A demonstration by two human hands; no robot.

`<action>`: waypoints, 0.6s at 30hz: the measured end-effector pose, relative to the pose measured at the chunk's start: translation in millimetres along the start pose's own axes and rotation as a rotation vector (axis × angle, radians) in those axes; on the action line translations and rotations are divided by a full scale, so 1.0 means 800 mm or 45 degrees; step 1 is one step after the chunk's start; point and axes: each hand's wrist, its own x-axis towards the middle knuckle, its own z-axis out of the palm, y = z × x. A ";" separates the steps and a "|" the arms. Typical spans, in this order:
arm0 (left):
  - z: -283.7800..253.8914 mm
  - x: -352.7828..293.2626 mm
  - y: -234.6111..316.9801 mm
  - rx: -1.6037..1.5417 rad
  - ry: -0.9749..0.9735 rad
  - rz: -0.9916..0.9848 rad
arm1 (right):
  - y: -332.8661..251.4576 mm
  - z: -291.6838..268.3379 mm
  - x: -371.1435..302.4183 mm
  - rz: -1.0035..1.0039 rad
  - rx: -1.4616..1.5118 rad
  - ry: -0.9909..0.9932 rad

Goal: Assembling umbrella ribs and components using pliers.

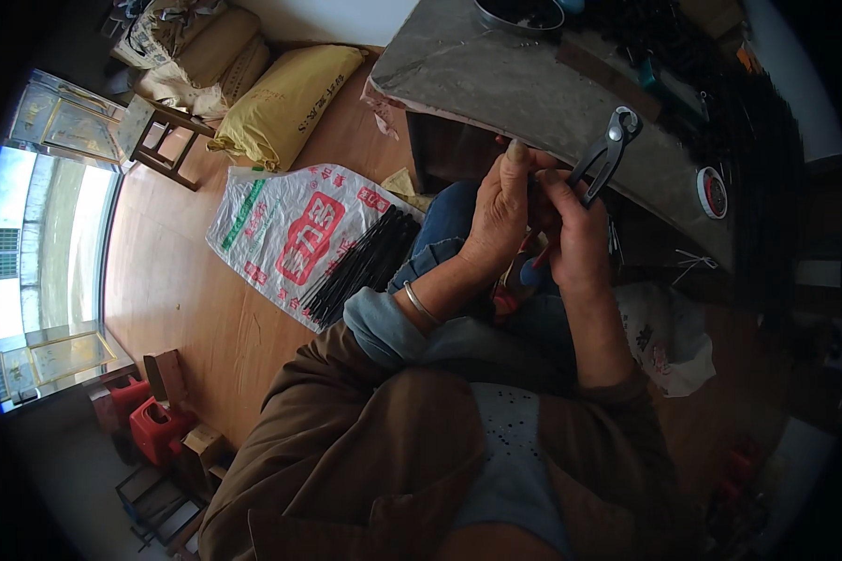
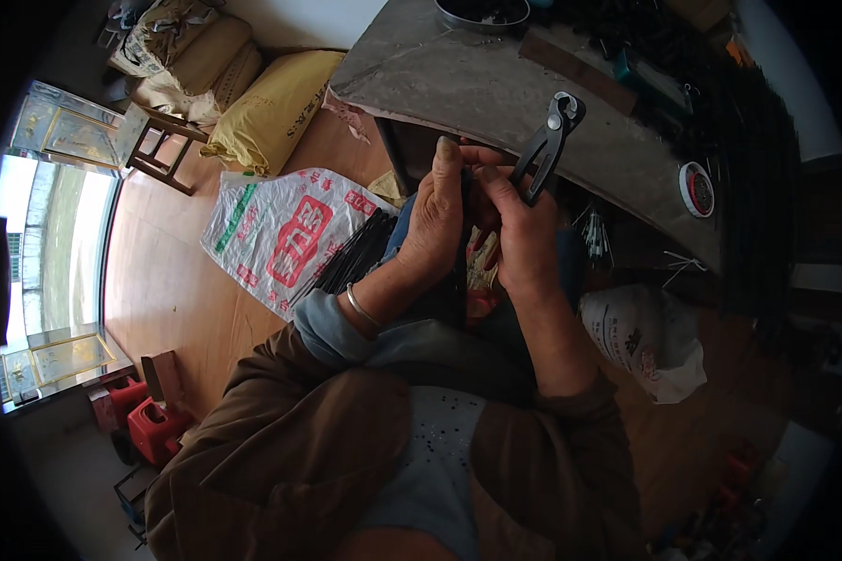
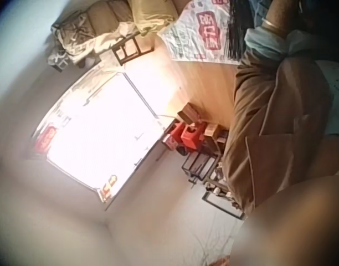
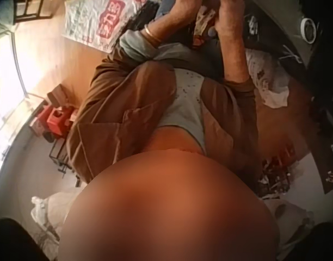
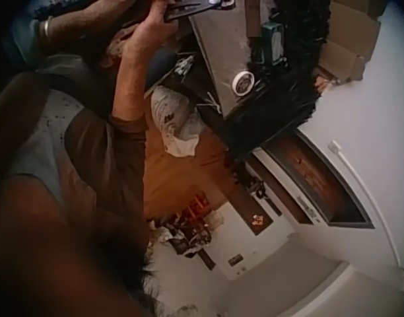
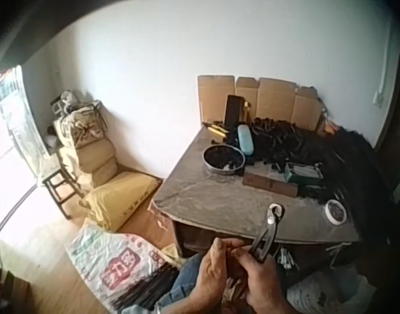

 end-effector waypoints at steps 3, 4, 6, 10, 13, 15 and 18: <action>0.000 -0.001 0.001 -0.002 0.017 -0.009 | 0.008 -0.003 0.002 0.028 0.086 0.076; -0.001 -0.001 0.001 -0.004 0.023 -0.008 | 0.009 -0.005 0.002 0.040 0.082 0.071; -0.001 -0.002 0.000 0.023 0.013 0.017 | 0.011 -0.006 0.002 0.056 0.076 0.067; -0.002 -0.003 -0.001 -0.001 0.014 0.016 | 0.012 -0.005 0.002 0.048 0.125 0.042; 0.002 -0.005 0.003 0.000 0.015 -0.017 | 0.008 0.005 -0.003 -0.020 0.048 0.103; 0.000 -0.005 0.003 -0.008 0.022 -0.039 | 0.010 0.010 -0.007 -0.074 -0.022 0.160; -0.001 0.000 0.001 0.008 0.042 0.126 | 0.028 0.006 -0.008 -0.484 -0.554 0.146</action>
